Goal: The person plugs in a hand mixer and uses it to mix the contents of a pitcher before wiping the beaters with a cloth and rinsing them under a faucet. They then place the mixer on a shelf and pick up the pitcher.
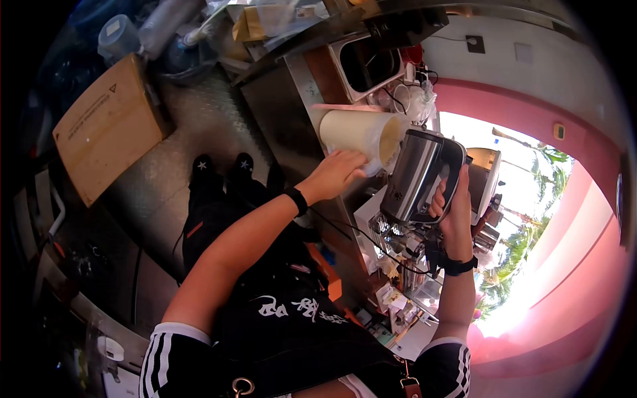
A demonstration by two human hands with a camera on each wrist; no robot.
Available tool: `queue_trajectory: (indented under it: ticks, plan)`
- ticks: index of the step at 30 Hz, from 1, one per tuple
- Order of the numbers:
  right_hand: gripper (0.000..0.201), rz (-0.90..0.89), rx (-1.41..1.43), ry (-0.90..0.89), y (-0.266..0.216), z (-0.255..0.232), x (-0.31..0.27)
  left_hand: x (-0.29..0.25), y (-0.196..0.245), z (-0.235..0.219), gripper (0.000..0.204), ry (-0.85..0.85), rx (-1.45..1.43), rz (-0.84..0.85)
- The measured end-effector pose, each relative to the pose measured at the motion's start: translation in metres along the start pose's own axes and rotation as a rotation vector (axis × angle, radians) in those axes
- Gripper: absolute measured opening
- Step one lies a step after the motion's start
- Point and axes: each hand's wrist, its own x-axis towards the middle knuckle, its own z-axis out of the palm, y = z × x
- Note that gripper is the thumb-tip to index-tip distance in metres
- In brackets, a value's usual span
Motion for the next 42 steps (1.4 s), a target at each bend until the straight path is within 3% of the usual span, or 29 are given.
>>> queue_trajectory:
  ticks: [4,7,11,17,20,29,32,33,35,36,37,40,42]
  plan:
    - [0.06,0.196,0.27,-0.178,0.0,-0.006,0.031,0.0,-0.002,0.003,0.041,0.041,-0.001,0.027]
    - [0.06,0.339,0.31,-0.24,-0.008,-0.012,0.046,0.0,0.001,-0.001,0.041,-0.007,0.017,-0.009]
    - [0.06,0.392,0.21,-0.28,-0.017,-0.012,0.049,0.0,0.0,0.003,0.04,0.021,0.011,0.004]
    - [0.061,0.377,0.327,-0.292,-0.024,-0.004,0.066,-0.001,0.0,0.004,0.038,0.015,0.002,-0.007]
    - [0.063,0.465,0.34,-0.344,-0.026,-0.007,0.066,-0.001,0.0,0.01,0.037,0.064,-0.022,0.045]
    - [0.063,0.367,0.051,-0.361,-0.037,0.003,0.042,0.0,-0.003,0.009,0.036,0.042,-0.008,0.025]
    - [0.06,0.158,-0.246,-0.198,-0.034,-0.004,0.025,-0.002,-0.004,0.009,0.037,0.037,-0.012,0.034]
    - [0.06,0.161,-0.245,-0.199,-0.034,-0.007,0.024,-0.001,-0.004,0.008,0.037,0.027,0.002,0.028]
    - [0.059,0.007,-0.297,-0.002,-0.033,-0.011,0.023,-0.001,-0.002,0.007,0.037,0.016,0.018,0.022]
    - [0.06,-0.064,-0.316,0.015,-0.027,-0.012,0.027,0.0,0.0,0.005,0.038,-0.001,0.017,0.01]
    - [0.06,-0.064,-0.316,0.012,-0.025,-0.012,0.027,0.001,0.001,0.004,0.038,-0.019,0.014,-0.006]
    - [0.06,0.068,-0.004,-0.289,-0.018,-0.002,0.029,0.001,-0.001,0.007,0.038,0.011,0.013,0.018]
    - [0.061,0.14,-0.103,-0.26,-0.016,0.01,0.02,0.0,-0.002,0.006,0.038,0.005,0.017,0.017]
